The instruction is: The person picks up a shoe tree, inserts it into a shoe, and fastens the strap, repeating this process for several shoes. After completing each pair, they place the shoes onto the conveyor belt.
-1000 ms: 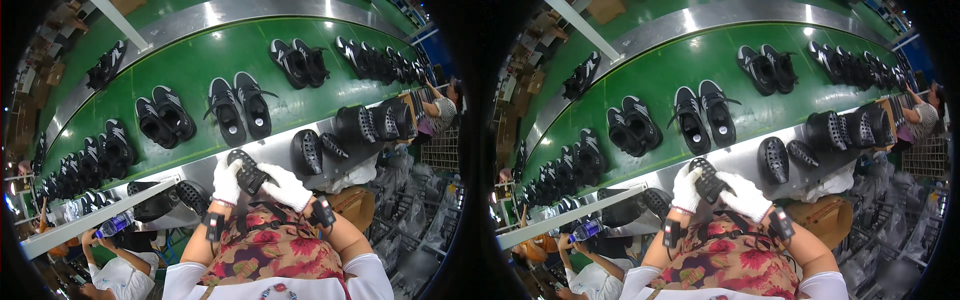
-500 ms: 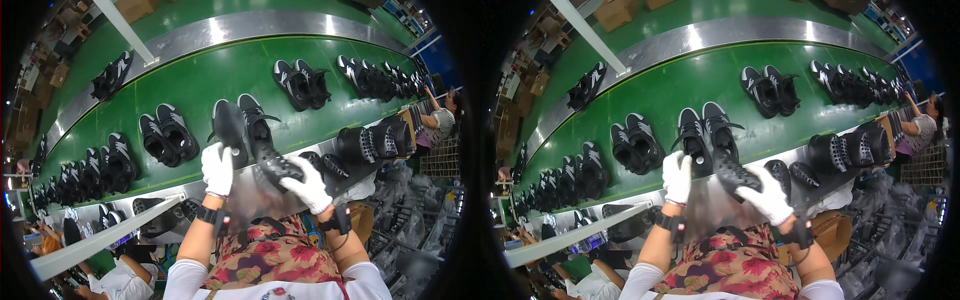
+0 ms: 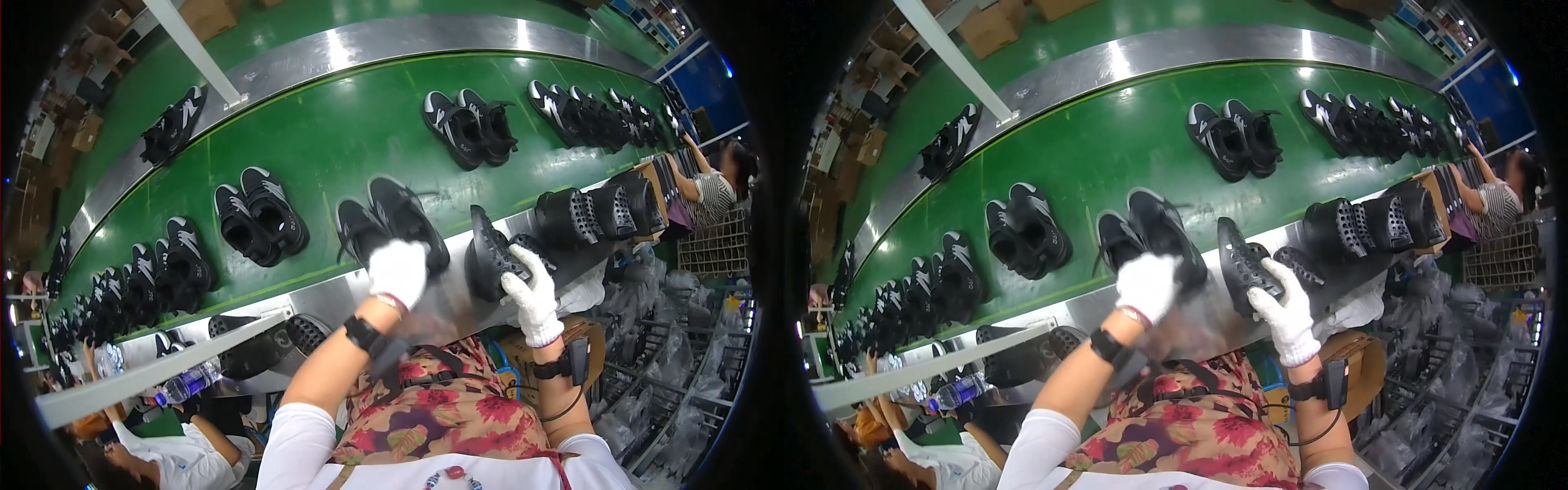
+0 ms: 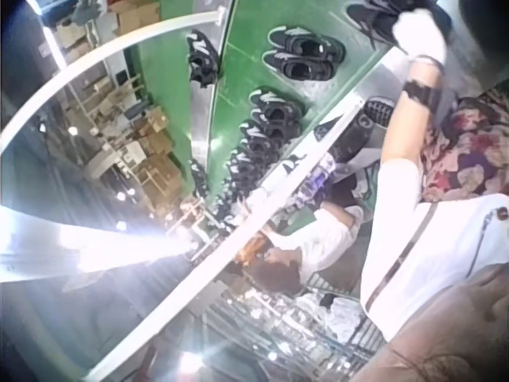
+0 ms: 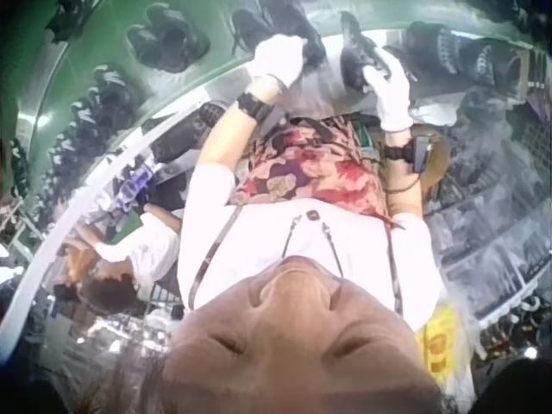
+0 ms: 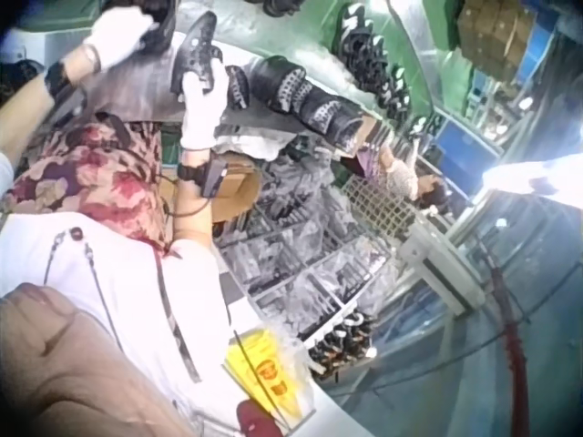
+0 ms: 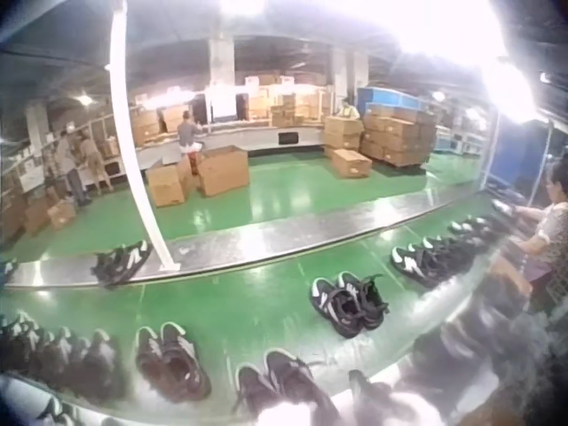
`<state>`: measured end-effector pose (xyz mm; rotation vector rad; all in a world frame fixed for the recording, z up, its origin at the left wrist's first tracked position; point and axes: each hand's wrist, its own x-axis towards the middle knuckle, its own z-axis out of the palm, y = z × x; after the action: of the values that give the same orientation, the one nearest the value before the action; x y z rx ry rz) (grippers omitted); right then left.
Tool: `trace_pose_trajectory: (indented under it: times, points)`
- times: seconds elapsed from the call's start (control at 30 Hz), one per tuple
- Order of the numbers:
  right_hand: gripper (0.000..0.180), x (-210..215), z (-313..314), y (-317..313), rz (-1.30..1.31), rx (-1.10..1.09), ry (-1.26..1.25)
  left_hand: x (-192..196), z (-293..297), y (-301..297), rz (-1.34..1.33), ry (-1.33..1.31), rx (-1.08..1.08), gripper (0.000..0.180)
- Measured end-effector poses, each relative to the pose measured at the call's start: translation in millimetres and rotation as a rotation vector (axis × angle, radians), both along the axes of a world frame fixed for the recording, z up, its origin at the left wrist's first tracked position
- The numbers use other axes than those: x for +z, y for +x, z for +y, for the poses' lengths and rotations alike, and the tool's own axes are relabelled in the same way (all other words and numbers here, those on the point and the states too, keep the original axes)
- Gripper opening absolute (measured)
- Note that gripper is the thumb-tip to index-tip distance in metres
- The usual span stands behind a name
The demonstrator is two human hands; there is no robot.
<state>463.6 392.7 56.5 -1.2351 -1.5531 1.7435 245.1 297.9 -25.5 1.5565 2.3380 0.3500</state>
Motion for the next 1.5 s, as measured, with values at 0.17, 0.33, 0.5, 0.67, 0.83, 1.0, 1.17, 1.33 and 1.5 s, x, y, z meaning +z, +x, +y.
trace_pose_trajectory:
  times: [0.17,0.33,0.5,0.67,0.83,1.0,1.17,1.33,1.5]
  points:
    - [0.06,2,16,13,-0.047,0.113,0.018,20,-44,88,-0.117,-0.037,0.026,0.029]
    - [0.063,-10,17,36,-0.074,0.209,0.05,21,-96,88,-0.116,0.216,0.25,0.028]
    - [0.066,3,-4,46,-0.25,0.589,0.309,4,-91,76,0.127,0.098,0.235,0.06]
    - [0.062,22,-23,27,-0.541,0.929,0.433,-5,-81,55,0.152,-0.018,0.198,0.04]
    - [0.044,-17,-41,-19,-0.536,1.083,0.741,-5,-84,56,0.148,-0.048,0.144,0.026]
    - [0.026,-48,-79,-80,-0.759,0.913,0.875,-12,-87,57,0.158,0.01,0.269,0.021]
    - [0.036,-41,-69,-74,-0.567,0.947,0.822,-12,-99,53,0.07,0.03,0.357,0.022]
    - [0.036,-61,-68,-71,-0.56,1.057,0.866,-11,-92,56,0.033,0.084,0.394,0.022]
    - [0.035,-61,-84,-87,-0.721,0.905,0.593,-10,-97,60,0.106,0.119,0.409,0.021]
